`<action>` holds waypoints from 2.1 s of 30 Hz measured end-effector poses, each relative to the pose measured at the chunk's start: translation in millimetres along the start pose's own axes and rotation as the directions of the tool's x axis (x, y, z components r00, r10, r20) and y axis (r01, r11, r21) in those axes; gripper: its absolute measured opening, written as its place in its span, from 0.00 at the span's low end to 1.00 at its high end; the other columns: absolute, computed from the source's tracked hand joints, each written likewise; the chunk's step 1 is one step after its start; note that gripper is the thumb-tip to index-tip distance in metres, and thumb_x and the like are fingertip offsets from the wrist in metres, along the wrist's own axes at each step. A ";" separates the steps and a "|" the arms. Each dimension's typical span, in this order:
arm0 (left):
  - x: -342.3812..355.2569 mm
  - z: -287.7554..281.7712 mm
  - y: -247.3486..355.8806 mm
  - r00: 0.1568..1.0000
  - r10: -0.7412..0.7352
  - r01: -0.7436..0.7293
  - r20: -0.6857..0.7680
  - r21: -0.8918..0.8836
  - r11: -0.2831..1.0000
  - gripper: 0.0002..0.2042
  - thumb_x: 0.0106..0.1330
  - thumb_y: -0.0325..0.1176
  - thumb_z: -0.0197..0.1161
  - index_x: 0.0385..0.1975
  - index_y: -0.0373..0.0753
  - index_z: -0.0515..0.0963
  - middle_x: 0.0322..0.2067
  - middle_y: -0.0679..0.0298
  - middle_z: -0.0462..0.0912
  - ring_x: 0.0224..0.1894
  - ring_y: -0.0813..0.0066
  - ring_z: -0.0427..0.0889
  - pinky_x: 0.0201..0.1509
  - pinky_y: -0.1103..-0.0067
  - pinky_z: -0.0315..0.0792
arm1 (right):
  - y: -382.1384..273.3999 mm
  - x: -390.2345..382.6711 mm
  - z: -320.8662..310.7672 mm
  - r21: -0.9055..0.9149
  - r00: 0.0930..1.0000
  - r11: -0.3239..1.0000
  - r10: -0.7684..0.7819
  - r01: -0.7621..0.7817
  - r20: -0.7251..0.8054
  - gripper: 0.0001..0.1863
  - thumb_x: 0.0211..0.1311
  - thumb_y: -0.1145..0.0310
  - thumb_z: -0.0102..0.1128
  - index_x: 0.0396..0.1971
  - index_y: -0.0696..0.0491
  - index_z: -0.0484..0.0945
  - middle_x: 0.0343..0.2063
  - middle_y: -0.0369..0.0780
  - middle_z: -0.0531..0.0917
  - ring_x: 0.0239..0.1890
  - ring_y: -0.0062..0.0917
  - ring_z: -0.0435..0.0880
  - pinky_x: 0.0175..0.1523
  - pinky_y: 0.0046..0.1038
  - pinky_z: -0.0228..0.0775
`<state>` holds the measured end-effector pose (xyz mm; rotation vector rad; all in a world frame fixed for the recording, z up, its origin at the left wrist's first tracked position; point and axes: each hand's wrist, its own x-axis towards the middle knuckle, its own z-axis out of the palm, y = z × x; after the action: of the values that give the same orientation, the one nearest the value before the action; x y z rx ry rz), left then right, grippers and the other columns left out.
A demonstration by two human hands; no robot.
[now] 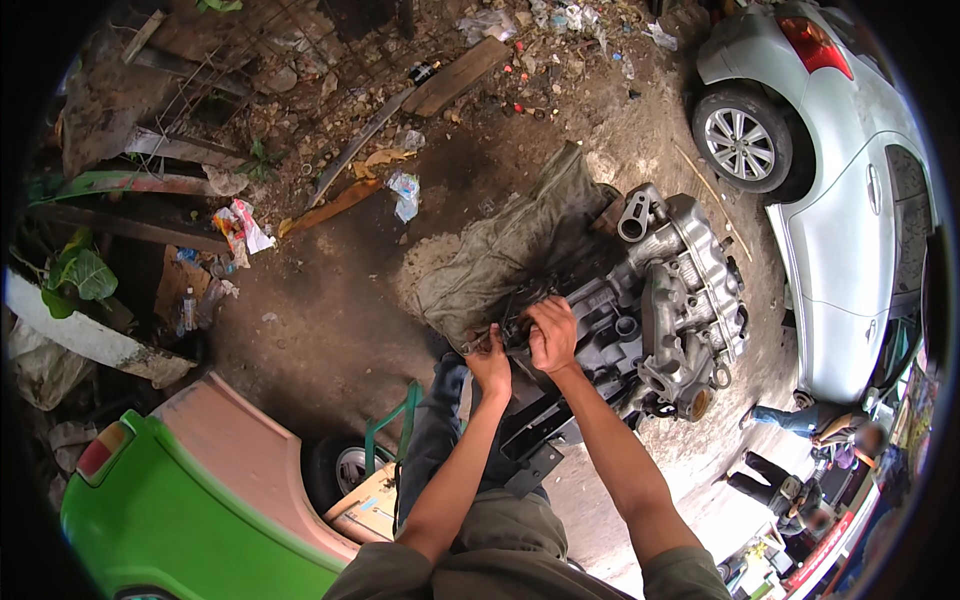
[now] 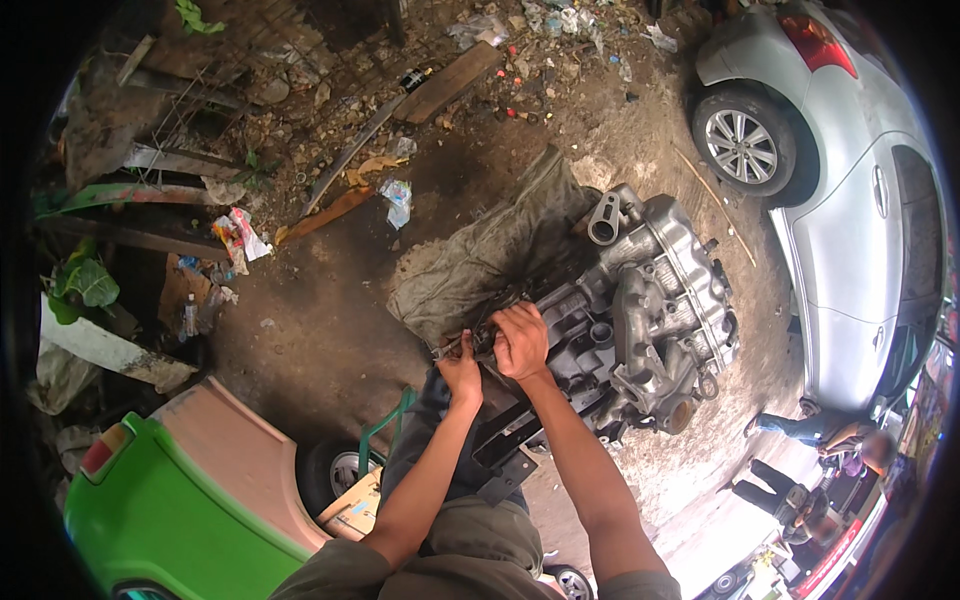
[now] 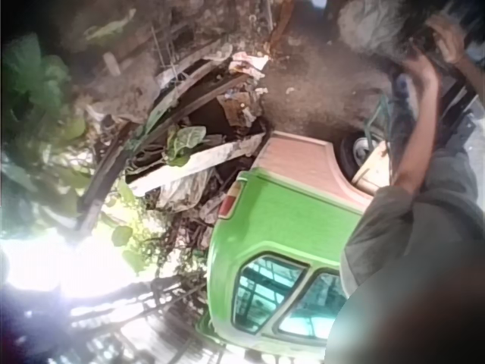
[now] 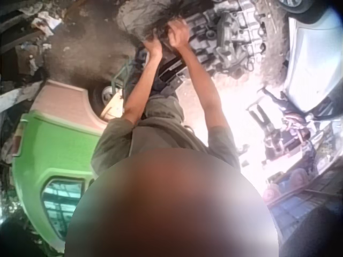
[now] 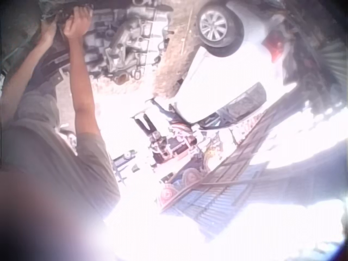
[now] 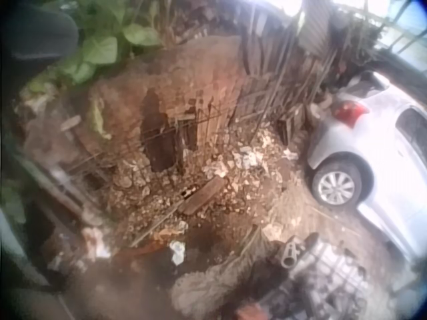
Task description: The person uses a wrench to loosen and remove bolts from a car engine block resting on the ground. They then handle small metal parts, possibly bolts or washers, before continuing to work on the engine with the wrench.
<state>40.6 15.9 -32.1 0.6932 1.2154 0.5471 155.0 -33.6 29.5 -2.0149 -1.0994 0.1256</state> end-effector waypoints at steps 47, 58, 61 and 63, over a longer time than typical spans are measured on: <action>72.5 -0.8 38.9 0.975 -0.067 -0.063 0.214 0.546 0.836 0.15 0.75 0.36 0.58 0.37 0.26 0.75 0.25 0.55 0.86 0.23 0.62 0.86 0.26 0.72 0.74 | 0.5 -1.5 1.9 -0.003 1.000 1.000 0.020 -0.020 0.005 0.13 0.44 0.64 0.51 0.26 0.57 0.76 0.22 0.45 0.75 0.30 0.45 0.75 0.47 0.39 0.66; -5.8 -2.4 -7.3 1.000 0.013 -0.012 -0.018 0.043 0.999 0.09 0.78 0.29 0.55 0.47 0.28 0.71 0.44 0.62 0.80 0.44 0.79 0.75 0.51 0.81 0.70 | -0.1 1.1 1.6 0.015 1.000 1.000 0.000 0.000 -0.015 0.15 0.40 0.64 0.52 0.27 0.59 0.76 0.21 0.46 0.75 0.27 0.45 0.74 0.45 0.41 0.68; -15.1 1.1 -6.6 0.998 0.055 -0.055 -0.023 -0.004 0.998 0.11 0.78 0.29 0.54 0.53 0.28 0.69 0.49 0.58 0.79 0.49 0.75 0.75 0.56 0.80 0.68 | -0.8 0.1 0.1 0.015 1.000 1.000 0.019 -0.019 0.003 0.16 0.41 0.64 0.52 0.28 0.60 0.76 0.21 0.46 0.75 0.27 0.46 0.74 0.45 0.41 0.68; -23.1 -1.1 -3.8 0.999 0.035 -0.035 0.035 0.004 0.999 0.11 0.78 0.29 0.53 0.54 0.30 0.67 0.50 0.57 0.78 0.51 0.73 0.74 0.58 0.78 0.67 | -1.0 0.3 0.3 -0.006 1.000 1.000 -0.001 0.000 -0.014 0.16 0.41 0.64 0.52 0.28 0.60 0.76 0.21 0.47 0.75 0.27 0.46 0.74 0.45 0.41 0.68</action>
<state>33.4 -2.9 -20.1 0.7263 1.1745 0.5589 154.4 -32.9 30.1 -2.0178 -1.0928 0.1083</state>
